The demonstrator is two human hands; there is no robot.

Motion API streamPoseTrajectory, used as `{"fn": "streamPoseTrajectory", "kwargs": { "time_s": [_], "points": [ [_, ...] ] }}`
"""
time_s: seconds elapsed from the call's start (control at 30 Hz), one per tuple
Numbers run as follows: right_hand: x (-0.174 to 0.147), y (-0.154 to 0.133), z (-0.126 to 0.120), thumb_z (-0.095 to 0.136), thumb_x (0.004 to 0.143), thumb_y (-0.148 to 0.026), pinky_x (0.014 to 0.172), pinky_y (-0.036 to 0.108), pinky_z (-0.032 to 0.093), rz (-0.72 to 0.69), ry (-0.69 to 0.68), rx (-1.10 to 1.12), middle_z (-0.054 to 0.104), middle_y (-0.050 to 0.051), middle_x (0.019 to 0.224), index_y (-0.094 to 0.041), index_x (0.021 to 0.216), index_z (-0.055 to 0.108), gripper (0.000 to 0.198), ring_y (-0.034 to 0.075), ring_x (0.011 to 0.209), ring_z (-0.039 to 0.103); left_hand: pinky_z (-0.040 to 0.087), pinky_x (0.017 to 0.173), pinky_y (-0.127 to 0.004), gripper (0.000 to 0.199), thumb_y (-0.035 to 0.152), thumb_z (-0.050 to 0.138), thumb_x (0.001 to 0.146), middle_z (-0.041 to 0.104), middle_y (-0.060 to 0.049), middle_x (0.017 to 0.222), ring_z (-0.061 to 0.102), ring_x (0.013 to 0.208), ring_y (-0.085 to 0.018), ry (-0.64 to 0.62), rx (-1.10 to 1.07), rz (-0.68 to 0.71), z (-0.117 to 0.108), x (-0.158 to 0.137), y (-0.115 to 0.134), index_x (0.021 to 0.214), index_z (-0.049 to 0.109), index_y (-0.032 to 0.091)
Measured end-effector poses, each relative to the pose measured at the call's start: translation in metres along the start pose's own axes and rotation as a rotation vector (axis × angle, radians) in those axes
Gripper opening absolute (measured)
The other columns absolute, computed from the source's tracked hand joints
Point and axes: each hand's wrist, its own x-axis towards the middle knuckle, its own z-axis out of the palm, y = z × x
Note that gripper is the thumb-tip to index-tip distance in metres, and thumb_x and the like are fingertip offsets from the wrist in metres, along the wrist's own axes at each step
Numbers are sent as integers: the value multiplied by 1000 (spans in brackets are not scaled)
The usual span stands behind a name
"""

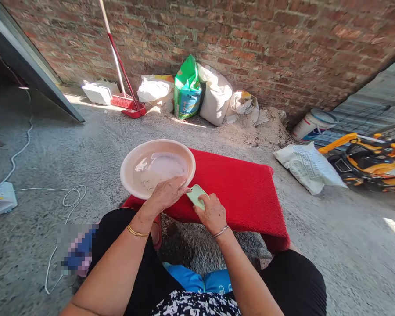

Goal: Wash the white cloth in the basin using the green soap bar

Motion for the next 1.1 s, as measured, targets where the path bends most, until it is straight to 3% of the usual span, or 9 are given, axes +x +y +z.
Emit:
{"fn": "streamPoseTrajectory", "kwargs": {
  "time_s": [0.17, 0.27, 0.33, 0.43, 0.57, 0.63, 0.8, 0.87, 1.1],
  "points": [
    [-11, 49, -20, 58, 86, -49, 62, 26, 36, 187, -90, -104, 59, 5, 100, -29, 115, 60, 36, 21, 91, 61, 47, 81, -29, 35, 50, 46, 92, 64, -7, 112, 62, 103, -21, 32, -56, -5, 2, 1, 1, 111, 54, 21],
    [-18, 72, -32, 56, 86, -53, 59, 25, 34, 298, -52, -148, 58, 5, 98, -29, 115, 60, 38, 20, 86, 62, 47, 80, -29, 36, 49, 49, 91, 64, -8, 114, 62, 103, -21, 37, -81, -20, 5, 2, 2, 112, 54, 20],
    [-18, 65, -29, 56, 86, -53, 59, 25, 34, 265, -1, -137, 58, 4, 97, -29, 113, 61, 37, 19, 84, 61, 47, 79, -29, 35, 49, 49, 91, 65, -8, 112, 62, 101, -22, 25, -85, -30, 5, 3, 2, 111, 55, 20],
    [-10, 31, -13, 58, 86, -50, 60, 25, 35, 141, 48, -100, 58, 4, 98, -28, 113, 61, 35, 18, 83, 61, 46, 78, -28, 34, 48, 47, 92, 66, -7, 108, 63, 100, -21, 19, -97, -25, 5, 2, 0, 110, 55, 20],
    [2, -3, 3, 57, 87, -49, 61, 24, 37, 46, 14, -82, 58, 4, 100, -29, 116, 59, 35, 18, 88, 61, 46, 79, -28, 33, 49, 43, 94, 66, -6, 106, 62, 100, -20, 2, -125, -9, 4, 1, 0, 109, 55, 22],
    [1, 4, 0, 56, 87, -51, 60, 24, 36, 72, -24, -115, 58, 4, 100, -30, 118, 58, 37, 18, 87, 62, 46, 80, -29, 33, 49, 44, 93, 66, -6, 107, 62, 100, -20, -9, -126, -20, 3, 1, 0, 109, 55, 22],
    [-17, 57, -28, 49, 89, -57, 57, 25, 35, 293, -75, -240, 59, 5, 98, -29, 118, 57, 41, 20, 82, 63, 46, 84, -32, 32, 46, 47, 93, 65, -9, 107, 62, 101, -22, -30, -121, -25, 0, 1, 3, 110, 55, 20],
    [-23, 61, -34, 50, 88, -58, 57, 25, 35, 319, -62, -256, 58, 5, 97, -29, 117, 58, 41, 20, 81, 63, 47, 84, -32, 32, 45, 46, 93, 64, -9, 109, 62, 102, -22, -21, -120, -27, 1, 0, 3, 111, 54, 20],
    [-25, 1, -5, 56, 87, -49, 60, 24, 36, -53, -8, -140, 57, 4, 97, -28, 113, 59, 34, 18, 86, 61, 48, 83, -31, 33, 45, 47, 93, 65, -8, 111, 63, 103, -21, -4, -121, -41, 3, 1, 2, 114, 54, 20]
  ]
}}
